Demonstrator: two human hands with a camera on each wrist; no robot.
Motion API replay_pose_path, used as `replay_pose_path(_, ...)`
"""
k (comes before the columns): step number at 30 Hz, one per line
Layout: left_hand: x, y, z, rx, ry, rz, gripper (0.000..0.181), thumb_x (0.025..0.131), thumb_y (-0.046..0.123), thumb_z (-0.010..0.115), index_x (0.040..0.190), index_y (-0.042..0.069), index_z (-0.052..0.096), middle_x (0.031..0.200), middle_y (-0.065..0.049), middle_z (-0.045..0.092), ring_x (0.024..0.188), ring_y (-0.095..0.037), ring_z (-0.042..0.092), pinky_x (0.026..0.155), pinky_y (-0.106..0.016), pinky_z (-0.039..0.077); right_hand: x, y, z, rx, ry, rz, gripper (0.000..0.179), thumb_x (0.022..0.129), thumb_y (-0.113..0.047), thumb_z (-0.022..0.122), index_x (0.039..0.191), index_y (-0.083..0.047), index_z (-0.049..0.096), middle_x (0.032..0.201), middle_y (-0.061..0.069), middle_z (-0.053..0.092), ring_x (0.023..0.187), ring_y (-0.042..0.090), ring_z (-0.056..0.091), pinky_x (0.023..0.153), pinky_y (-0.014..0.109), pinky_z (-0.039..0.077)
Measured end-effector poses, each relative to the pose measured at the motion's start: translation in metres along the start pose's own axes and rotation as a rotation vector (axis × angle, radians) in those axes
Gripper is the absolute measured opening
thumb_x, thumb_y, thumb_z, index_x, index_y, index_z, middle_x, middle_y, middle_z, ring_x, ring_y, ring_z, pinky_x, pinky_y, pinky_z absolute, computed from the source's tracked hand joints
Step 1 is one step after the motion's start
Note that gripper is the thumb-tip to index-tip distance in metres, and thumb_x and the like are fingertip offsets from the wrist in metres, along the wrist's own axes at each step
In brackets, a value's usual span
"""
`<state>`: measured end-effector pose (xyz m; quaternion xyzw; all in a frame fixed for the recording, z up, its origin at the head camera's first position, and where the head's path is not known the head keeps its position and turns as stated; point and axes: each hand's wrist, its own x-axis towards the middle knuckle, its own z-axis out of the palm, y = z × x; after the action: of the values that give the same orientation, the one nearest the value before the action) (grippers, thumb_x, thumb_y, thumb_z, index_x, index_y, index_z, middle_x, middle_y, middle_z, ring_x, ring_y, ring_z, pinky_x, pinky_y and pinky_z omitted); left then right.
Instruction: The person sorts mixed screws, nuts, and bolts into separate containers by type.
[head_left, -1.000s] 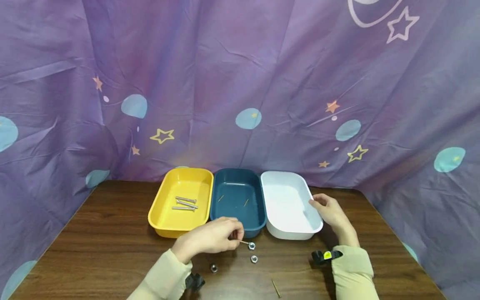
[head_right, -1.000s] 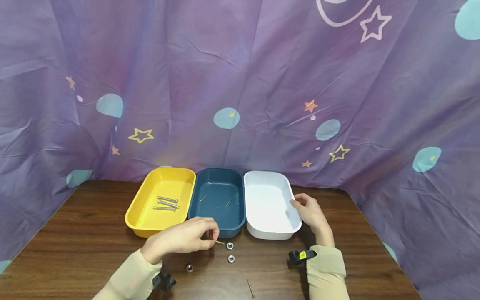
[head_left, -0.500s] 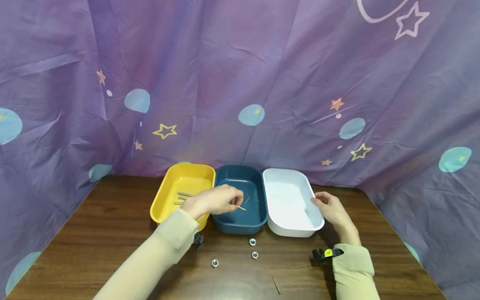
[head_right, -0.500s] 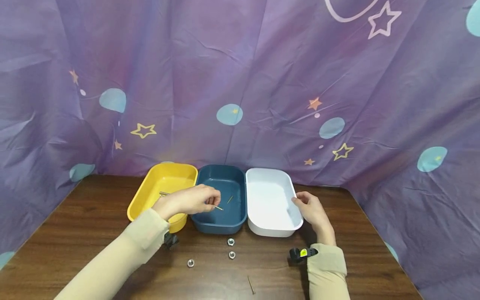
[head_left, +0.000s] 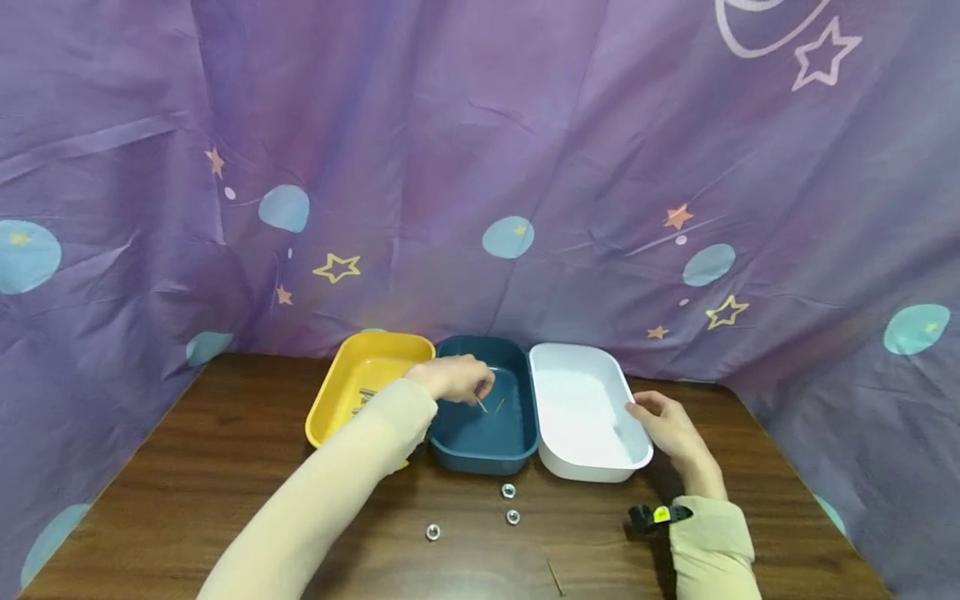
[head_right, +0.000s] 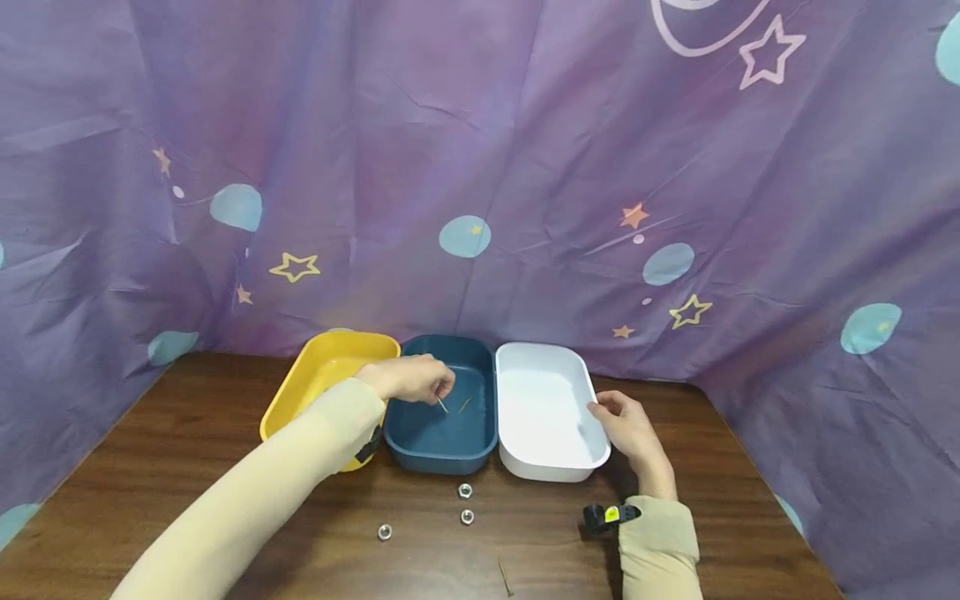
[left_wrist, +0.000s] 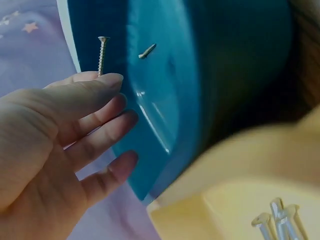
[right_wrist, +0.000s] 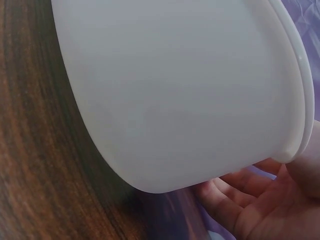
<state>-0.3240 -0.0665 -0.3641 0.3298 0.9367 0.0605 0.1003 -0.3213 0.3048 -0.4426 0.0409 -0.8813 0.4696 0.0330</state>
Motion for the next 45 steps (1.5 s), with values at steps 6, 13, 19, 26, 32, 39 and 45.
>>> replay_pose_path(6, 0.010, -0.008, 0.005, -0.029, 0.001, -0.070, 0.008, 0.088, 0.014, 0.073, 0.091, 0.013, 0.066, 0.084, 0.005, 0.055, 0.082, -0.014, 0.049, 0.071, -0.029, 0.041, 0.002, 0.002, 0.006, 0.035, -0.011, -0.016, 0.036, 0.098, -0.017, 0.059, 0.119, 0.011, 0.055, 0.100, 0.020, 0.064, 0.080, 0.017, 0.059, 0.066, 0.029, 0.051)
replay_pose_path(13, 0.019, -0.009, 0.001, -0.060, 0.010, -0.094, 0.008, 0.087, 0.008, 0.072, 0.089, 0.012, 0.065, 0.080, 0.004, 0.054, 0.078, -0.014, 0.050, 0.068, -0.027, 0.040, -0.001, 0.003, 0.002, 0.027, 0.008, -0.011, 0.034, 0.097, -0.016, 0.059, 0.118, 0.011, 0.056, 0.098, 0.019, 0.063, 0.080, 0.016, 0.058, 0.066, 0.027, 0.050)
replay_pose_path(19, 0.020, -0.011, -0.001, -0.078, -0.006, -0.130, 0.010, 0.088, 0.006, 0.069, 0.096, 0.012, 0.068, 0.085, 0.003, 0.055, 0.086, -0.015, 0.050, 0.071, -0.029, 0.042, -0.003, 0.000, 0.000, 0.032, 0.008, -0.021, 0.033, 0.097, -0.015, 0.059, 0.117, 0.012, 0.056, 0.098, 0.017, 0.063, 0.079, 0.015, 0.058, 0.066, 0.027, 0.050)
replay_pose_path(26, 0.019, -0.014, -0.002, -0.069, 0.036, -0.086, 0.011, 0.087, 0.006, 0.065, 0.093, 0.013, 0.069, 0.084, 0.004, 0.056, 0.087, -0.015, 0.050, 0.072, -0.028, 0.042, -0.003, -0.002, 0.001, 0.040, 0.009, -0.029, 0.032, 0.097, -0.013, 0.058, 0.117, 0.012, 0.056, 0.099, 0.019, 0.063, 0.079, 0.013, 0.058, 0.066, 0.026, 0.050)
replay_pose_path(32, 0.019, -0.005, -0.002, -0.078, 0.043, -0.005, 0.009, 0.091, 0.006, 0.062, 0.095, 0.011, 0.069, 0.081, 0.005, 0.056, 0.078, -0.013, 0.051, 0.068, -0.026, 0.042, -0.004, 0.002, -0.003, 0.027, 0.013, -0.019, 0.034, 0.098, -0.015, 0.058, 0.118, 0.012, 0.055, 0.098, 0.019, 0.064, 0.078, 0.013, 0.058, 0.065, 0.026, 0.050)
replay_pose_path(39, 0.018, 0.016, 0.005, -0.066, 0.069, 0.086, 0.009, 0.091, 0.010, 0.064, 0.098, 0.012, 0.069, 0.085, 0.007, 0.059, 0.080, -0.011, 0.053, 0.073, -0.025, 0.043, -0.007, 0.001, -0.004, 0.040, 0.004, 0.002, 0.036, 0.098, -0.016, 0.057, 0.120, 0.013, 0.053, 0.100, 0.023, 0.063, 0.079, 0.016, 0.060, 0.065, 0.028, 0.051)
replay_pose_path(45, 0.008, 0.030, 0.012, -0.076, 0.115, 0.159, 0.005, 0.090, 0.012, 0.066, 0.089, 0.017, 0.064, 0.085, 0.007, 0.058, 0.081, -0.009, 0.052, 0.074, -0.024, 0.042, -0.002, 0.001, 0.000, 0.051, -0.008, -0.013, 0.036, 0.098, -0.016, 0.058, 0.119, 0.013, 0.054, 0.098, 0.020, 0.063, 0.077, 0.015, 0.060, 0.064, 0.028, 0.051)
